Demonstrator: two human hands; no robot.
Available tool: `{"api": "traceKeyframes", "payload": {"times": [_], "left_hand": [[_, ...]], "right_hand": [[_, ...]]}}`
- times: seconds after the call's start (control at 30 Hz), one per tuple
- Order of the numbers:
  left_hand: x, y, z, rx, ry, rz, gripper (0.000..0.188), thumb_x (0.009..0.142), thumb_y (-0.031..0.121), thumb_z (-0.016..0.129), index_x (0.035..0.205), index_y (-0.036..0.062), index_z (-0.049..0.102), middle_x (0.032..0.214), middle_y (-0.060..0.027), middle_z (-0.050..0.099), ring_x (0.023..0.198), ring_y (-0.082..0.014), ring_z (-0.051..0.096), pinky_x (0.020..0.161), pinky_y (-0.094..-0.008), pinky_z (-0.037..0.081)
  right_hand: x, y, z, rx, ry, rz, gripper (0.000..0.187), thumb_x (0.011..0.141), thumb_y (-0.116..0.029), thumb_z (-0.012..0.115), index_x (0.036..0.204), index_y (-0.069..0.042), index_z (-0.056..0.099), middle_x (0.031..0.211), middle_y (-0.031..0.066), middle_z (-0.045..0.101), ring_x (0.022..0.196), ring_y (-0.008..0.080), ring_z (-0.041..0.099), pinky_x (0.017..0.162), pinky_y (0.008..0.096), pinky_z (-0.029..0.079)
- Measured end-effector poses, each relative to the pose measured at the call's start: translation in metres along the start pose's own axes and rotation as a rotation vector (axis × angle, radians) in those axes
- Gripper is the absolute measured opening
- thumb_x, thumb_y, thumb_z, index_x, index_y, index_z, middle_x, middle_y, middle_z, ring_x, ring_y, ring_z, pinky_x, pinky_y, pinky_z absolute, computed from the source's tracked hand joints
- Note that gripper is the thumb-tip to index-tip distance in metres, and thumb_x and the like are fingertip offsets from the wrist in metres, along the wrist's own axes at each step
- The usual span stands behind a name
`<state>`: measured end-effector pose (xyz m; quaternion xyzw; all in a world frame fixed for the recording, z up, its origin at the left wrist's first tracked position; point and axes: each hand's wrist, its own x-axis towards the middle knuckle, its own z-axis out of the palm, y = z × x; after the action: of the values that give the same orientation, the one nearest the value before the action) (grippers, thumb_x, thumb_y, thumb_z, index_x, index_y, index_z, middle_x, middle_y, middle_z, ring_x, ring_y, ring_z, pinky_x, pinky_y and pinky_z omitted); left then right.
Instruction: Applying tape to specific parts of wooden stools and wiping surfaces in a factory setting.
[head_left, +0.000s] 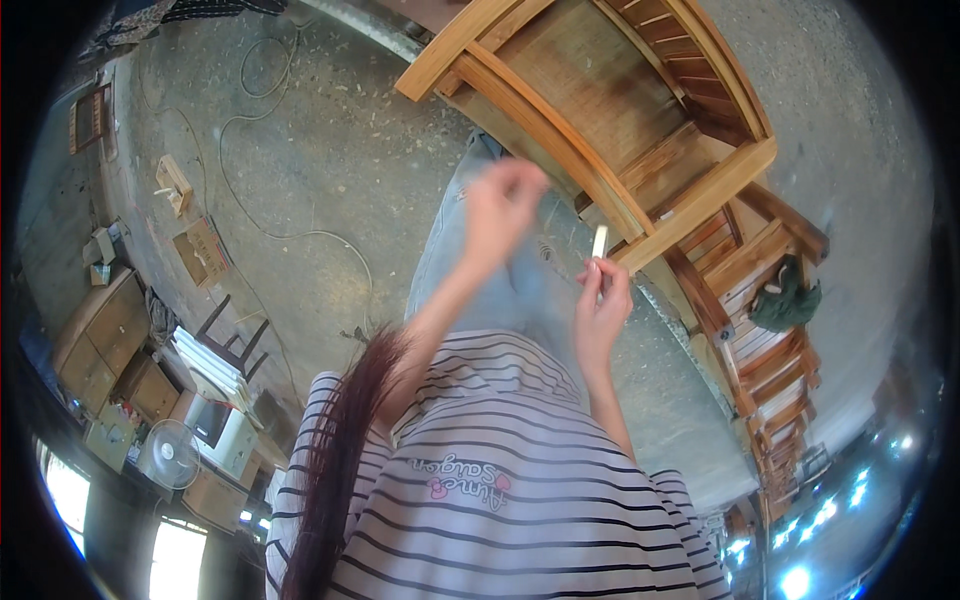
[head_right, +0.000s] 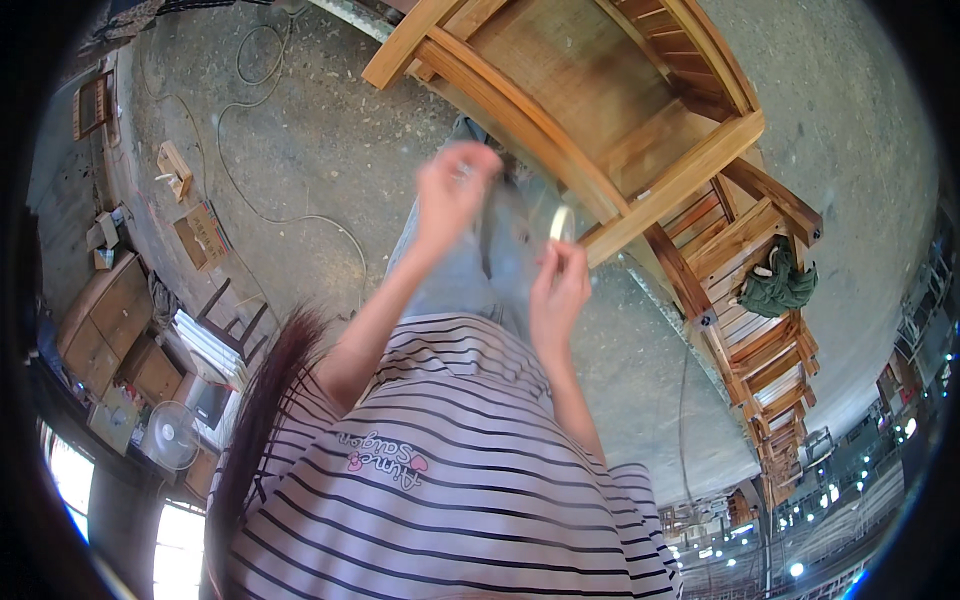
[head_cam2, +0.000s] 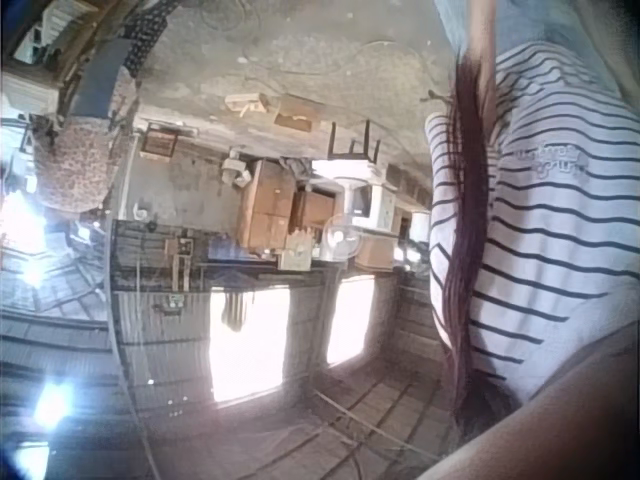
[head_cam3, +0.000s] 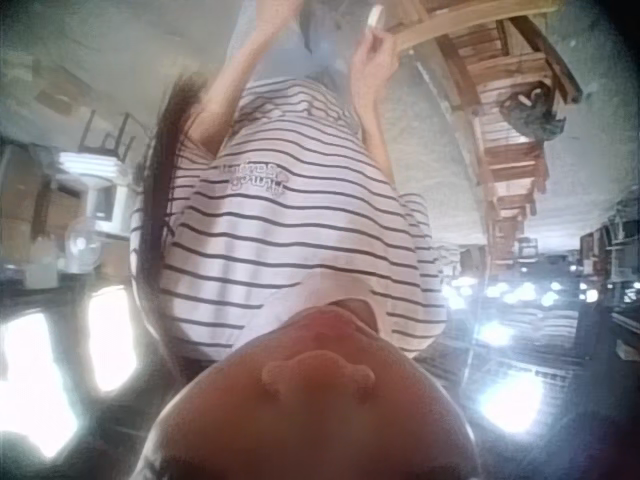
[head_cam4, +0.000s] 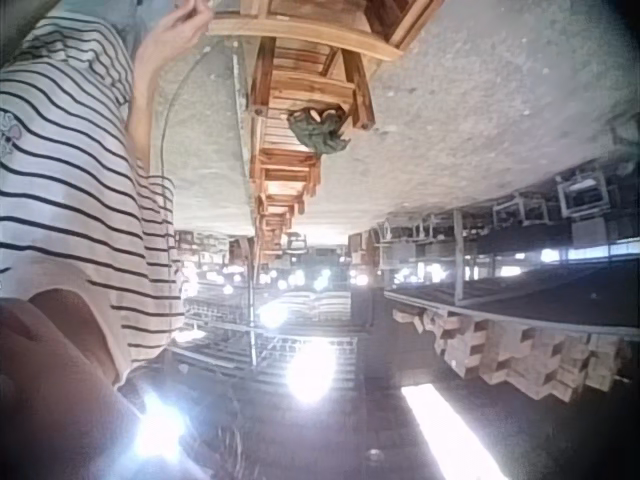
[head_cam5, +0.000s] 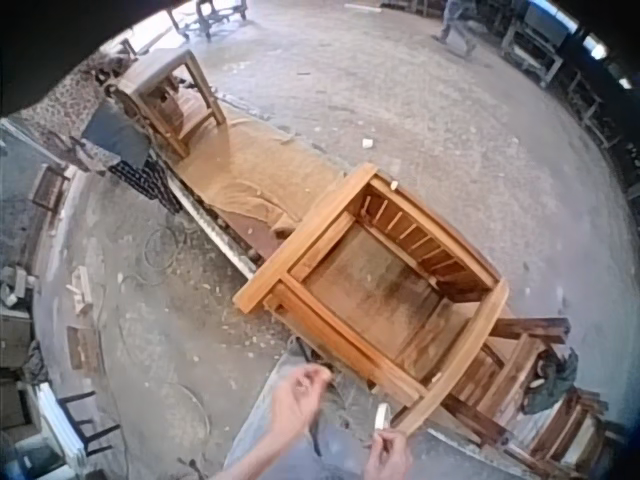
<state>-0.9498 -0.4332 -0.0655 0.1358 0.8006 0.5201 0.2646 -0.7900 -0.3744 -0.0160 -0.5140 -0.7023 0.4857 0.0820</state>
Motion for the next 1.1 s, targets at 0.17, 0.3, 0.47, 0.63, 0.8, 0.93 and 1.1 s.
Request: {"api": "traceKeyframes", "payload": {"times": [0.17,0.3,0.47,0.63,0.8,0.93,1.1], "left_hand": [[0.101,-0.037,-0.04,-0.048,0.224,-0.008,0.021,0.085,0.018,0.073,0.096,0.0007,0.074,0.086,-0.0036,0.072,0.076,-0.0073,0.061,0.072,-0.024,0.047],[0.123,-0.048,-0.029,-0.045,0.196,-0.113,0.022,0.084,0.019,0.074,0.094,0.0003,0.075,0.082,-0.0032,0.072,0.072,-0.0077,0.062,0.068,-0.0238,0.049],[0.136,-0.059,-0.024,-0.125,0.153,-0.145,0.034,0.084,0.013,0.076,0.111,-0.0053,0.067,0.09,-0.0071,0.071,0.08,-0.0082,0.062,0.074,-0.0208,0.048],[0.15,-0.056,-0.022,-0.164,0.165,-0.176,0.049,0.078,0.013,0.081,0.115,-0.0046,0.054,0.091,-0.0103,0.07,0.086,-0.0098,0.062,0.075,-0.0217,0.046],[0.169,-0.06,-0.014,-0.086,0.205,-0.289,0.044,0.074,0.016,0.085,0.098,0.0037,0.05,0.081,-0.0051,0.066,0.074,-0.0083,0.058,0.067,-0.0216,0.045],[0.174,-0.065,-0.012,-0.051,0.218,-0.24,0.04,0.074,0.019,0.086,0.089,0.0076,0.051,0.071,0.0012,0.06,0.06,-0.0053,0.051,0.055,-0.02,0.04],[0.17,-0.064,-0.018,-0.026,0.171,-0.33,0.036,0.073,0.022,0.087,0.071,0.0101,0.053,0.064,0.0064,0.054,0.053,-0.0006,0.041,0.048,-0.0177,0.03]], "right_hand": [[-0.021,0.024,-0.021,0.206,0.057,0.218,0.014,0.098,-0.008,0.053,0.1,0.005,0.056,0.089,0.0122,0.065,0.076,0.0144,0.064,0.07,0.0276,0.051],[-0.008,0.039,-0.032,0.22,0.071,0.242,0.015,0.098,-0.008,0.053,0.101,0.006,0.056,0.092,0.0129,0.066,0.076,0.014,0.064,0.071,0.0276,0.051],[0.002,0.045,-0.04,0.306,0.079,0.219,0.015,0.098,-0.009,0.054,0.102,0.005,0.056,0.091,0.0124,0.066,0.076,0.0137,0.064,0.073,0.0273,0.051],[0.001,0.055,-0.047,0.316,0.079,0.253,0.014,0.098,-0.01,0.054,0.102,0.004,0.056,0.093,0.0124,0.067,0.075,0.0128,0.063,0.07,0.0262,0.05],[0.003,0.061,-0.047,0.353,0.093,0.259,0.014,0.098,-0.011,0.055,0.102,0.002,0.055,0.094,0.012,0.067,0.073,0.0121,0.062,0.068,0.0255,0.049],[0.006,0.058,-0.048,0.366,0.106,0.281,0.014,0.098,-0.011,0.055,0.103,0.003,0.055,0.093,0.0124,0.067,0.073,0.0126,0.063,0.067,0.0256,0.049],[0.006,0.057,-0.051,0.378,0.134,0.271,0.014,0.098,-0.011,0.055,0.103,0.003,0.056,0.093,0.0128,0.067,0.073,0.0131,0.063,0.067,0.026,0.05]]}}
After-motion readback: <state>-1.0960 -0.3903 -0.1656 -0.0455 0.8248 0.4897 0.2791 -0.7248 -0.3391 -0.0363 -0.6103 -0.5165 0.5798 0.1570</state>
